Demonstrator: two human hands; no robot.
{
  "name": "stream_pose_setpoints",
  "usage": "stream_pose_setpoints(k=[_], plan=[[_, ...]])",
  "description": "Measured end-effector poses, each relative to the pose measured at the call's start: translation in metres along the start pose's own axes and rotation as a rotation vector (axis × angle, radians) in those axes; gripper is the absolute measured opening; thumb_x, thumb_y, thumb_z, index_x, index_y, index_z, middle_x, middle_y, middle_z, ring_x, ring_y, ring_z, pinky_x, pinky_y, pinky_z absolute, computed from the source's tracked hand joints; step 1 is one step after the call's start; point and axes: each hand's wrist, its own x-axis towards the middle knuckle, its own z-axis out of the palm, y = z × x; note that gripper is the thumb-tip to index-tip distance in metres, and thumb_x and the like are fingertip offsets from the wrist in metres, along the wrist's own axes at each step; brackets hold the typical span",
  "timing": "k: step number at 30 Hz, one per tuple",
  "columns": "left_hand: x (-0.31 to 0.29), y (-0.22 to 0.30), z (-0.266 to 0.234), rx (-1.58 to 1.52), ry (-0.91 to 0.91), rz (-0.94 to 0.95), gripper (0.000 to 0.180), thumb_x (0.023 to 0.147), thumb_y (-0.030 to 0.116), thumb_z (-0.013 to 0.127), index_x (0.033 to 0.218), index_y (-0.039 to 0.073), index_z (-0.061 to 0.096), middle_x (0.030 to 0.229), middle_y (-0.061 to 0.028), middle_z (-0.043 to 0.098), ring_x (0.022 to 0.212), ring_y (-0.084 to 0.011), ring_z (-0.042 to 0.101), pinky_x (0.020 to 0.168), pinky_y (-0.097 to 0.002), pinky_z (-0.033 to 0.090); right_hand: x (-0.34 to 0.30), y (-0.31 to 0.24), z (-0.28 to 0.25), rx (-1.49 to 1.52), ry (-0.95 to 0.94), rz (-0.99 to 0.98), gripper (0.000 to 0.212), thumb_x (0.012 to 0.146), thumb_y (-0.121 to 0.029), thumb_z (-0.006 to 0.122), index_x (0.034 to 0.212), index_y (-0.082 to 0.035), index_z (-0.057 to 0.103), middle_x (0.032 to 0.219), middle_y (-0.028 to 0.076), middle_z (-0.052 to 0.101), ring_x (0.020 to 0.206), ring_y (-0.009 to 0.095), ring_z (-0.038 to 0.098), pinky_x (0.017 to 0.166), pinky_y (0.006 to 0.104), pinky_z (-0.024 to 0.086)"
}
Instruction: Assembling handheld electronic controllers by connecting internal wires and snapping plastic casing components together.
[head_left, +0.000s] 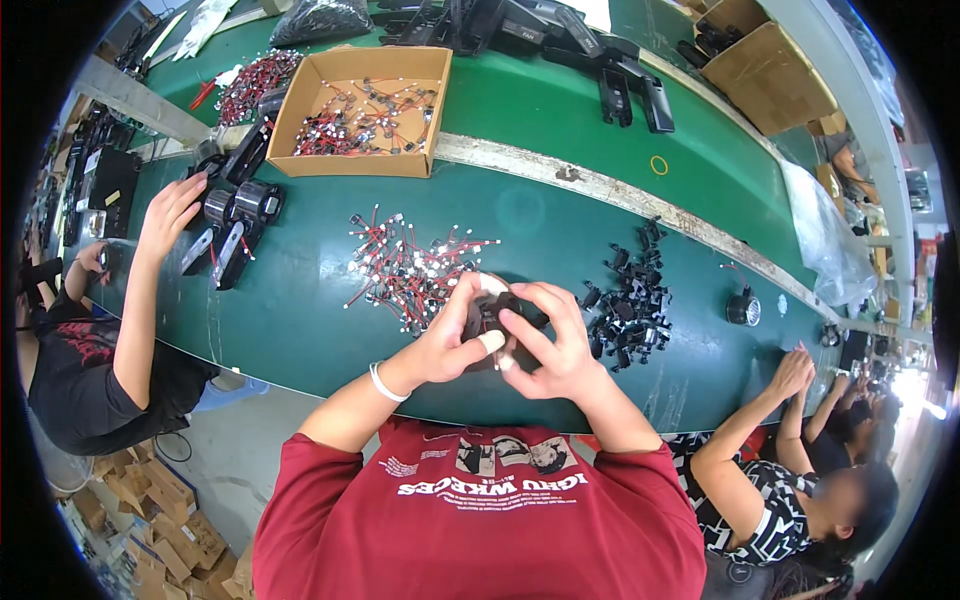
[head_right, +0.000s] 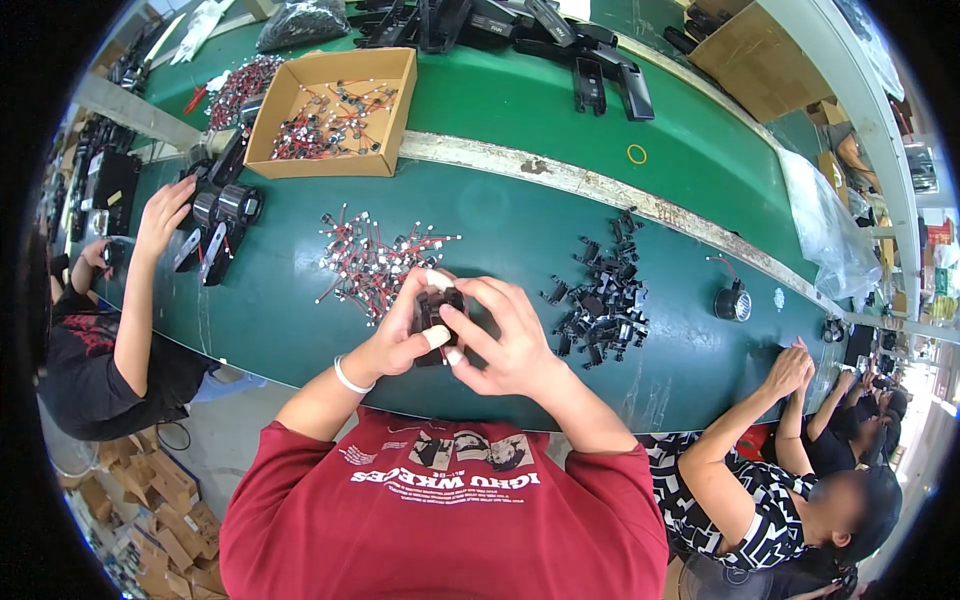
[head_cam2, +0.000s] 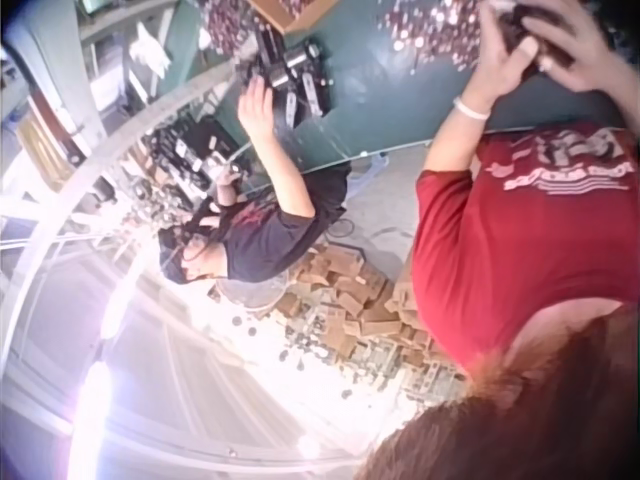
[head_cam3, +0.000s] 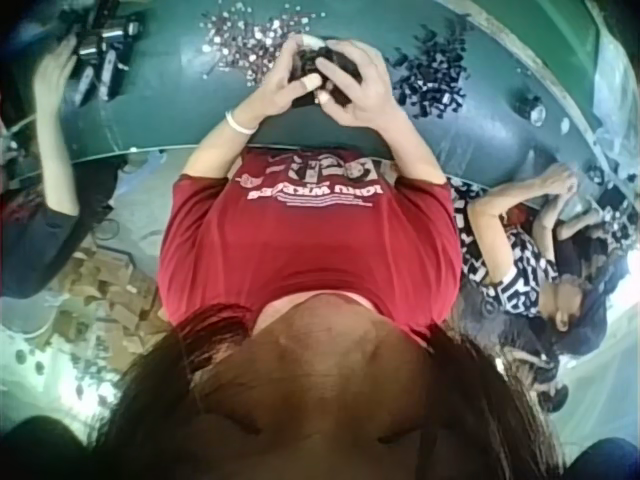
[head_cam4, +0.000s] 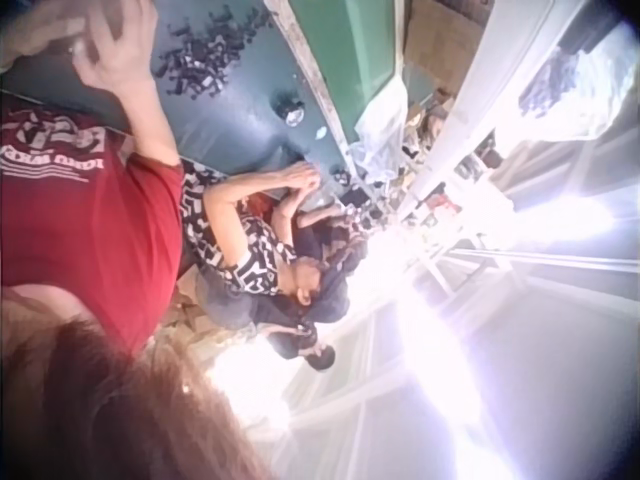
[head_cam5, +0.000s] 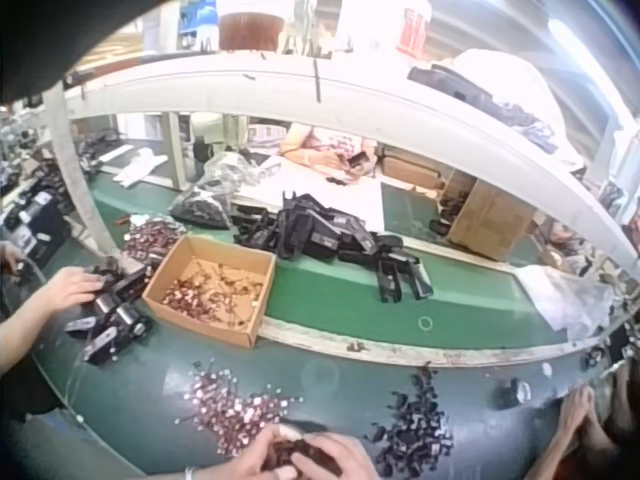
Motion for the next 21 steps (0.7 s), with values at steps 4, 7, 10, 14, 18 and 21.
stream_pose_setpoints(k=[4, 7, 10, 14, 18, 21], plan=[[0.004, 0.001, 0.003, -0.063, 0.008, -0.006, 0.033, 0.091, -0.002, 0.054, 0.119, 0.001, 0.037, 0.109, -0.0118, 0.051, 0.083, -0.0152, 0.061, 0.072, -0.0272, 0.051, -0.002, 0.007, -0.016, 0.105, 0.046, 0.004, 0.055, 0.067, -0.012, 0.073, 0.119, -0.001, 0.058, 0.120, 0.021, 0.055, 0.100, 0.038, 0.061, 0.084, 0.0455, 0.051], [0.004, -0.008, 0.002, 0.140, 0.043, 0.127, 0.027, 0.091, -0.001, 0.053, 0.116, 0.000, 0.045, 0.110, -0.0141, 0.053, 0.087, -0.0187, 0.065, 0.079, -0.0302, 0.052, -0.012, 0.011, -0.031, 0.126, 0.138, 0.132, 0.049, 0.070, -0.010, 0.071, 0.115, 0.004, 0.059, 0.107, 0.021, 0.062, 0.091, 0.034, 0.065, 0.078, 0.0424, 0.053], [0.007, -0.006, -0.003, 0.359, 0.032, 0.163, 0.034, 0.088, -0.004, 0.052, 0.122, 0.000, 0.047, 0.115, -0.0149, 0.056, 0.095, -0.0238, 0.068, 0.083, -0.0307, 0.050, -0.022, 0.019, -0.049, 0.033, 0.221, 0.162, 0.044, 0.070, -0.004, 0.069, 0.113, 0.003, 0.060, 0.097, 0.017, 0.066, 0.080, 0.027, 0.067, 0.073, 0.0366, 0.054], [0.005, 0.002, -0.001, 0.426, 0.093, 0.154, 0.033, 0.090, -0.003, 0.055, 0.122, 0.001, 0.052, 0.094, -0.0117, 0.068, 0.085, -0.0216, 0.071, 0.073, -0.0308, 0.054, -0.046, 0.029, -0.074, -0.109, 0.431, 0.372, 0.038, 0.073, -0.002, 0.065, 0.111, 0.003, 0.062, 0.082, 0.014, 0.068, 0.071, 0.022, 0.067, 0.071, 0.0314, 0.054], [0.003, 0.011, 0.001, 0.351, 0.064, 0.146, 0.025, 0.091, -0.003, 0.049, 0.116, -0.005, 0.051, 0.098, -0.0181, 0.068, 0.081, -0.0242, 0.071, 0.074, -0.0334, 0.057, -0.079, 0.054, -0.109, -0.244, 0.749, 0.615, 0.024, 0.083, 0.000, 0.063, 0.106, 0.003, 0.064, 0.080, 0.009, 0.068, 0.072, 0.016, 0.065, 0.073, 0.0283, 0.052], [0.000, 0.007, 0.000, 0.388, 0.037, 0.123, 0.026, 0.089, -0.005, 0.049, 0.115, -0.005, 0.050, 0.096, -0.0176, 0.068, 0.075, -0.0221, 0.069, 0.070, -0.0324, 0.056, -0.102, 0.071, -0.132, -0.291, 0.891, 0.828, 0.014, 0.087, -0.005, 0.063, 0.098, 0.003, 0.067, 0.078, 0.005, 0.068, 0.070, 0.010, 0.062, 0.069, 0.0264, 0.050]])
